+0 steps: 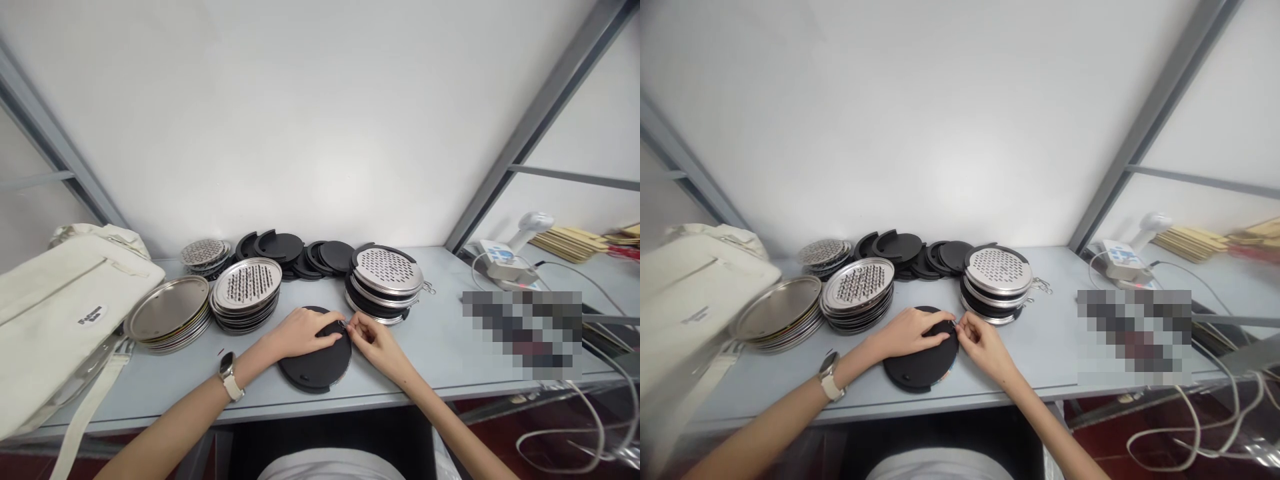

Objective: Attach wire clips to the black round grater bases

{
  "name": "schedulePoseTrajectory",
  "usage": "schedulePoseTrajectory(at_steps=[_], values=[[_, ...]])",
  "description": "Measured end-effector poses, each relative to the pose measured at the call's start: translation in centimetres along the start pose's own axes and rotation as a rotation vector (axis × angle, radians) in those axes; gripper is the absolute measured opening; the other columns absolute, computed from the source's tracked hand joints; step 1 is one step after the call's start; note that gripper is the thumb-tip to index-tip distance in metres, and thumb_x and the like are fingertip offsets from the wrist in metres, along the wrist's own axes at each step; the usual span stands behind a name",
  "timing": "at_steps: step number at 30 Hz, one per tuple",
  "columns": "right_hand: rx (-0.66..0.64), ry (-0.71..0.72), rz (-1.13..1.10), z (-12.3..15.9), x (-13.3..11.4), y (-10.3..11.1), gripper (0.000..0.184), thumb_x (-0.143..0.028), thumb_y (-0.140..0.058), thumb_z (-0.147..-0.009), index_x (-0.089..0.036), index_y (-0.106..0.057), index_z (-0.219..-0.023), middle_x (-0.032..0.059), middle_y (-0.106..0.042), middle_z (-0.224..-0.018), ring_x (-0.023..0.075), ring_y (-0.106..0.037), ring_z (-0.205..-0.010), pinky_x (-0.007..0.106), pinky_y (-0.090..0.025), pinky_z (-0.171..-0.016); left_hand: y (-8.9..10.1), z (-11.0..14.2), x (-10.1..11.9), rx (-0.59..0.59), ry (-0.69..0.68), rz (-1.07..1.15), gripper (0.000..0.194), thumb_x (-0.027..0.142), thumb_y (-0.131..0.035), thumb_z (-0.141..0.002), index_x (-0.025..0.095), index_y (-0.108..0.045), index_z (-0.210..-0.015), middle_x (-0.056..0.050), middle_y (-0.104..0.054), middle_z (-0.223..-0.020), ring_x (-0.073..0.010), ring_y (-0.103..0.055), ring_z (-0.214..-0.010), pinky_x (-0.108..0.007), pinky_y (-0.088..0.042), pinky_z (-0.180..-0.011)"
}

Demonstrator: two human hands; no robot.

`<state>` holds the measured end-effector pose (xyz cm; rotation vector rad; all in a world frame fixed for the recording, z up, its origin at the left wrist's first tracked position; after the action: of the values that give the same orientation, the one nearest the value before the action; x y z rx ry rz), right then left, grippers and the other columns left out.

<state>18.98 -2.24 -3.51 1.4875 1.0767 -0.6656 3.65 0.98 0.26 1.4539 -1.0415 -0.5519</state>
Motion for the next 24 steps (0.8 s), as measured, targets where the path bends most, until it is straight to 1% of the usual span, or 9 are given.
schedulePoseTrajectory(at_steps=[6,13,16,20,24], values=[[0.006,0.019,0.048,-0.11,-0.29,0.06,0.029,-0.041,-0.044,-0.094,-0.020,-0.049,-0.076,-0.0071,-0.031,-0.058,0.0116,-0.031,-0.054,0.024,-0.026,-0.052,-0.04,-0.01,-0.04,0.003,0.000,-0.011,0.027,0.041,-0.046,-0.096,0.024,-0.054,-0.115,-0.001,-0.069,-0.080,-0.0204,-0.067,-0.073,-0.025,-0.039,-0.062],[-0.012,0.021,0.095,-0.05,-0.40,-0.05,0.037,-0.044,-0.041,-0.096,-0.020,-0.043,-0.068,-0.0054,-0.034,-0.058,0.0117,-0.032,-0.055,0.025,-0.026,-0.052,-0.12,-0.01,-0.05,-0.008,-0.002,0.012,0.028,0.040,-0.045,-0.097,0.025,-0.055,-0.118,-0.002,-0.070,-0.086,-0.0206,-0.067,-0.077,-0.026,-0.041,-0.066],[-0.006,0.019,0.108,-0.10,-0.26,-0.03,0.040,-0.047,-0.039,-0.096,-0.021,-0.040,-0.065,-0.0050,-0.034,-0.058,0.0118,-0.034,-0.055,0.025,-0.027,-0.052,-0.08,-0.01,-0.04,-0.006,-0.004,0.039,0.028,0.039,-0.045,-0.097,0.026,-0.055,-0.120,-0.002,-0.070,-0.085,-0.0204,-0.067,-0.077,-0.026,-0.042,-0.067],[-0.011,0.015,0.128,-0.10,0.02,0.00,0.041,-0.047,-0.038,-0.096,-0.020,-0.041,-0.064,-0.0044,-0.037,-0.057,0.0121,-0.036,-0.055,0.025,-0.028,-0.053,-0.05,0.04,-0.04,0.016,-0.020,0.068,0.029,0.037,-0.046,-0.097,0.026,-0.055,-0.122,-0.002,-0.067,-0.091,-0.0195,-0.065,-0.083,-0.026,-0.043,-0.072],[-0.018,0.029,0.152,-0.02,-0.01,-0.04,0.040,-0.044,-0.039,-0.096,-0.020,-0.040,-0.063,-0.0042,-0.038,-0.057,0.0123,-0.036,-0.055,0.025,-0.027,-0.052,0.24,0.10,0.06,0.054,-0.035,0.037,0.029,0.035,-0.050,-0.094,0.024,-0.055,-0.121,-0.005,-0.059,-0.100,-0.0202,-0.059,-0.090,-0.028,-0.045,-0.078]])
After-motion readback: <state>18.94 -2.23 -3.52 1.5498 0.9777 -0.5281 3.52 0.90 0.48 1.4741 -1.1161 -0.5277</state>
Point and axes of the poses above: each hand's wrist, its own z-axis away from the middle knuckle, its own y-axis out of the back of the hand, x = y × z, the point moved 5 cm from there along -z, towards the middle knuckle
